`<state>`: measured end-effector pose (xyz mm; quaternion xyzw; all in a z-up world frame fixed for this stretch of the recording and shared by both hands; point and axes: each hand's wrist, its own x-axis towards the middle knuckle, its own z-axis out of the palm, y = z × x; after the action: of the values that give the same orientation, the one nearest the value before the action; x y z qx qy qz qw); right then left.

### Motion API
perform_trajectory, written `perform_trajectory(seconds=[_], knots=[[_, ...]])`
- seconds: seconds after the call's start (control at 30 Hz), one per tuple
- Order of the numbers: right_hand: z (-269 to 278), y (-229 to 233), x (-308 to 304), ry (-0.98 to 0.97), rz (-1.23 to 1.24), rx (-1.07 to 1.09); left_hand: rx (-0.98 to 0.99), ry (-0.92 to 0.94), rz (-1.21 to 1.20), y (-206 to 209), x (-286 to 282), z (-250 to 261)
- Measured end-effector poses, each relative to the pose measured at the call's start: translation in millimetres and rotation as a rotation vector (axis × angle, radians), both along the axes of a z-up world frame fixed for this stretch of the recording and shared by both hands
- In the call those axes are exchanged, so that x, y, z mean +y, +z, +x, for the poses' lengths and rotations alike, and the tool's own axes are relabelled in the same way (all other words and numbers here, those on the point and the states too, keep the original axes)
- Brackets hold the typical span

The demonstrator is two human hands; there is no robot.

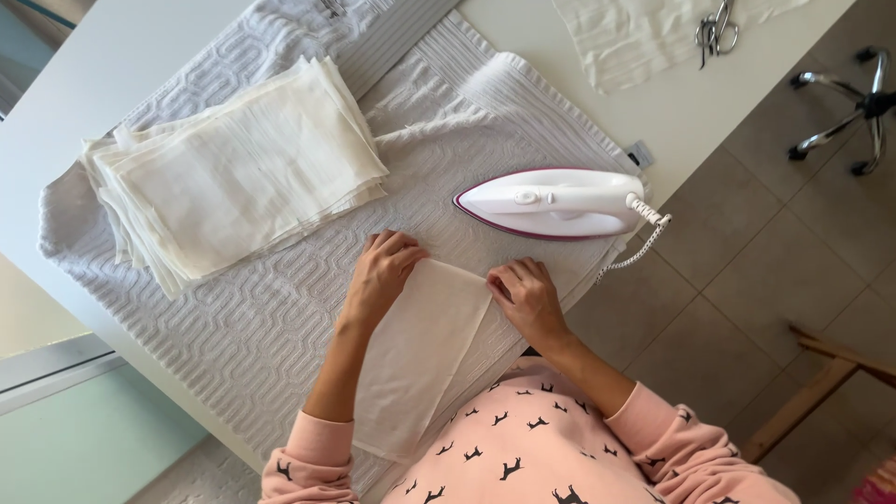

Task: Ironing and folding small pieces of white fabric on a workshop table.

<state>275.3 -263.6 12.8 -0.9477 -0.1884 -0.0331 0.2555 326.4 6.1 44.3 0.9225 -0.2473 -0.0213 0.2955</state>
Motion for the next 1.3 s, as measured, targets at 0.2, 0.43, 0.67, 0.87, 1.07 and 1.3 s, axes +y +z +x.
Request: perform_trajectory(seconds=[0.2, 0.43, 0.67, 0.87, 1.07, 1.3], knots=[[-1.5, 9.3, 0.9, 0.052, -0.006, -0.179, -0.356, 0.072, 0.005, 1.1, -9.3, -16.3], [0.6, 18.3, 1.4, 0.068, 0.026, -0.198, -0.430, 0.114, 0.038, 1.7, -15.0, -27.6], [-1.8, 14.1, 0.3, 0.077, 0.012, -0.218, -0.448, 0.156, 0.063, -7.0, -16.1, -36.7], [-3.5, 12.2, -0.2, 0.087, 0.009, -0.219, -0.379, 0.202, 0.142, -36.0, -18.7, -47.7], [-4.0, 17.5, -1.5, 0.095, 0.029, -0.227, -0.207, 0.431, 0.269, -8.7, -67.6, -67.2], [-2.8, 27.5, -3.2, 0.099, 0.042, -0.213, 0.073, 0.610, 0.387, -14.3, -111.9, -67.6]])
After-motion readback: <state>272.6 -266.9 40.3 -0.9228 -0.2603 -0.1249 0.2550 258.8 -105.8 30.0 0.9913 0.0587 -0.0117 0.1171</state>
